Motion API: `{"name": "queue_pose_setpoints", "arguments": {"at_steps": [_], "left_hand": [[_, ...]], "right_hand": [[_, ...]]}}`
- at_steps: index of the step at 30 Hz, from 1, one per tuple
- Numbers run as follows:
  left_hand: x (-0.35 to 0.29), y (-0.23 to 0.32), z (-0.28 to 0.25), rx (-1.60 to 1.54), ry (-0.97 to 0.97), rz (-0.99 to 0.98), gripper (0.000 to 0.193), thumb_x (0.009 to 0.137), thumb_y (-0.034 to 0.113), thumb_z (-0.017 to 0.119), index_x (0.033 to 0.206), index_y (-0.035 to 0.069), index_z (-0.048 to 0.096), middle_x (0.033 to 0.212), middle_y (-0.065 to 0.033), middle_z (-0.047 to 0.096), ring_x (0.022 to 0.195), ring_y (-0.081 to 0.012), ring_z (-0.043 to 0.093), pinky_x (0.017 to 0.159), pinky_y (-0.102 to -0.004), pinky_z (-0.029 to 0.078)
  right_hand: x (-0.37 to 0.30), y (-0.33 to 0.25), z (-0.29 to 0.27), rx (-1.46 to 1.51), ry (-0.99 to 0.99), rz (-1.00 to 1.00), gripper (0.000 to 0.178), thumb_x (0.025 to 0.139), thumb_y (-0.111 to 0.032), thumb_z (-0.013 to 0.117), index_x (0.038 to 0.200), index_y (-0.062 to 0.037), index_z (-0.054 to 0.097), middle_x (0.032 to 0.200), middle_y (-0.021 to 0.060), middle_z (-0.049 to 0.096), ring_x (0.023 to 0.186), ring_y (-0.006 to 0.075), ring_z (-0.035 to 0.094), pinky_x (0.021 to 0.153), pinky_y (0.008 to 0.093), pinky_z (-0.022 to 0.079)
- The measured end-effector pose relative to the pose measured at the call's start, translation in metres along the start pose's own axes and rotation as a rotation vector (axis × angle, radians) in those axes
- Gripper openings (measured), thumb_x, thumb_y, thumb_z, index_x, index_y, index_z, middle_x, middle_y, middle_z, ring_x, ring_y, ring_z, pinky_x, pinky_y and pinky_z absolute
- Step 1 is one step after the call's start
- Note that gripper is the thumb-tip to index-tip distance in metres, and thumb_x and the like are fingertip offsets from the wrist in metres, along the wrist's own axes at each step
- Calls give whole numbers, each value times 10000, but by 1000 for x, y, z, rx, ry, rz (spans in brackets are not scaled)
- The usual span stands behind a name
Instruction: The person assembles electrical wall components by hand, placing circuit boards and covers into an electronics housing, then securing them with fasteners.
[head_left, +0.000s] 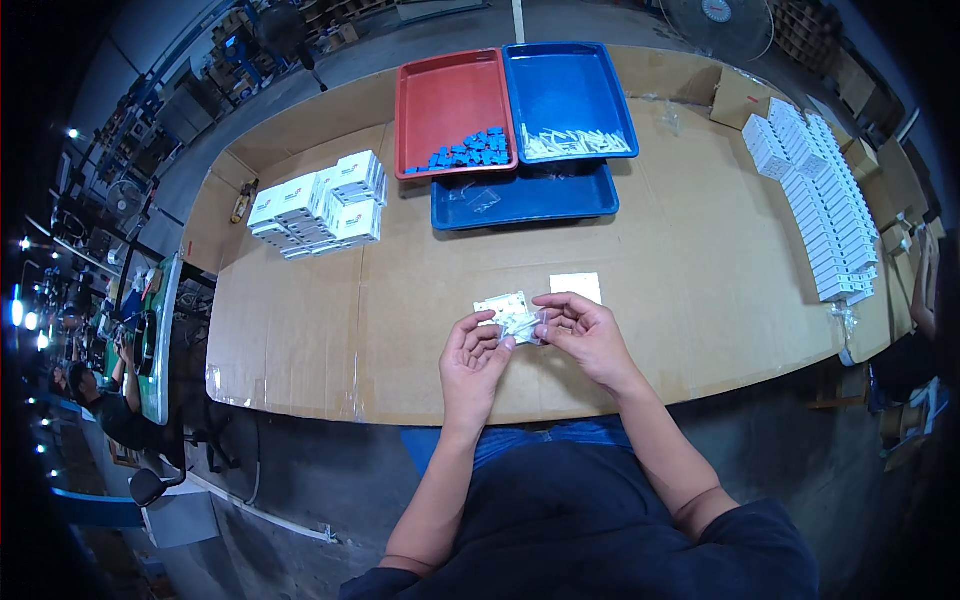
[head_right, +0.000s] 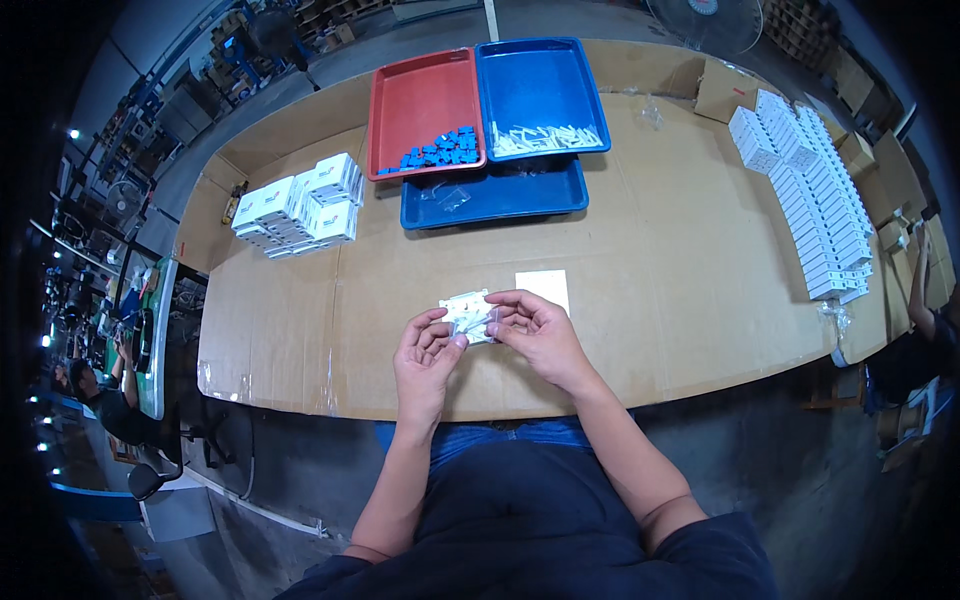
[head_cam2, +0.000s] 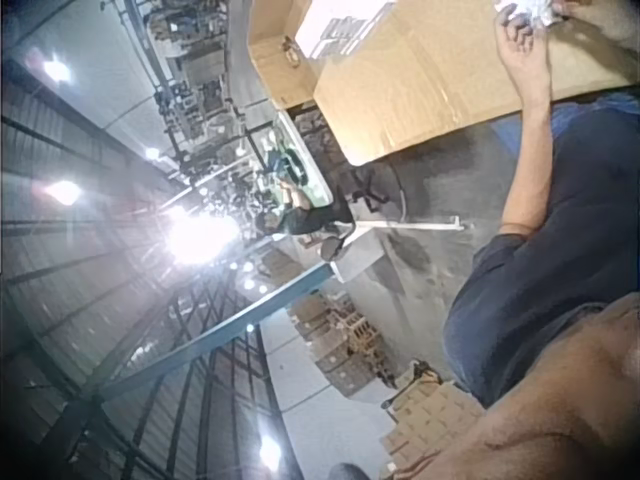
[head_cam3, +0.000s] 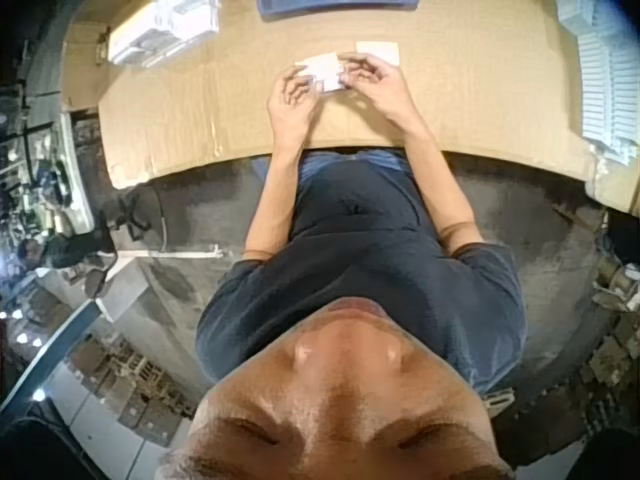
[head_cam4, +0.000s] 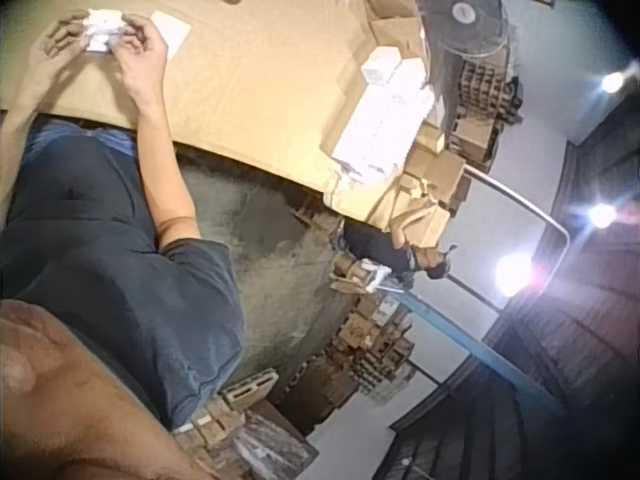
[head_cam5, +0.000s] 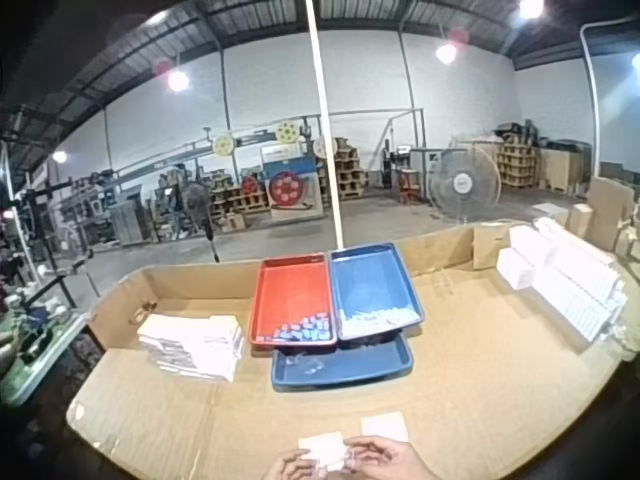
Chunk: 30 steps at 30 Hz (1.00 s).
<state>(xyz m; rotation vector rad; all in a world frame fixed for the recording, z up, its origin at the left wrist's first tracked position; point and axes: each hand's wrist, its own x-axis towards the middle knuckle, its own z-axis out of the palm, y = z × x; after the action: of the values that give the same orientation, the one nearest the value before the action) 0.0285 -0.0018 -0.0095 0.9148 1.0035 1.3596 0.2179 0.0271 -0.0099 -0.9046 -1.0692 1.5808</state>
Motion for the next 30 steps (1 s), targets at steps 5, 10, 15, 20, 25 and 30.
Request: {"name": "queue_pose_setpoints", "arguments": {"at_steps": [5,10,15,20,25,30], "left_hand": [[-2,-10,-2,-33,74,-11,301,971,-18,696,1260,-12,612,1090,-77,677,972,-107,668,899,-250,557],[-3,-8,-1,-129,91,-111,207,1006,46,674,1209,13,652,1065,-61,693,916,-123,681,849,-269,558],[-5,-9,-1,-333,82,-186,192,1010,50,650,1200,53,618,1014,-38,661,878,-113,650,801,-278,537],[-4,-14,-5,-528,92,-271,218,1006,60,637,1213,86,573,985,-19,612,845,-102,587,767,-289,498],[-3,-8,-3,-494,72,-212,287,1008,63,639,1287,60,570,1005,-18,617,846,-97,582,772,-285,495],[-3,-14,-10,-239,85,-187,222,1024,61,629,1241,12,620,976,-37,660,850,-95,614,786,-251,513]], "right_hand": [[0,1,-1,-1,-3,7,374,958,66,683,1326,37,622,1031,50,666,945,87,665,866,230,564],[-2,0,0,-7,-5,19,366,962,64,678,1323,38,624,1008,46,667,927,83,667,852,221,556],[-1,7,-4,6,-31,-11,366,961,35,697,1320,47,624,1031,58,684,960,112,691,879,261,581],[-2,7,2,67,12,12,291,948,44,713,1232,34,652,1073,80,697,999,120,687,911,264,576],[-1,8,1,60,24,49,222,942,28,729,1153,22,662,1159,132,711,1064,147,686,942,295,582],[0,7,-3,71,35,63,114,1005,-10,664,1111,26,640,1064,129,739,970,175,738,853,293,610]]}}
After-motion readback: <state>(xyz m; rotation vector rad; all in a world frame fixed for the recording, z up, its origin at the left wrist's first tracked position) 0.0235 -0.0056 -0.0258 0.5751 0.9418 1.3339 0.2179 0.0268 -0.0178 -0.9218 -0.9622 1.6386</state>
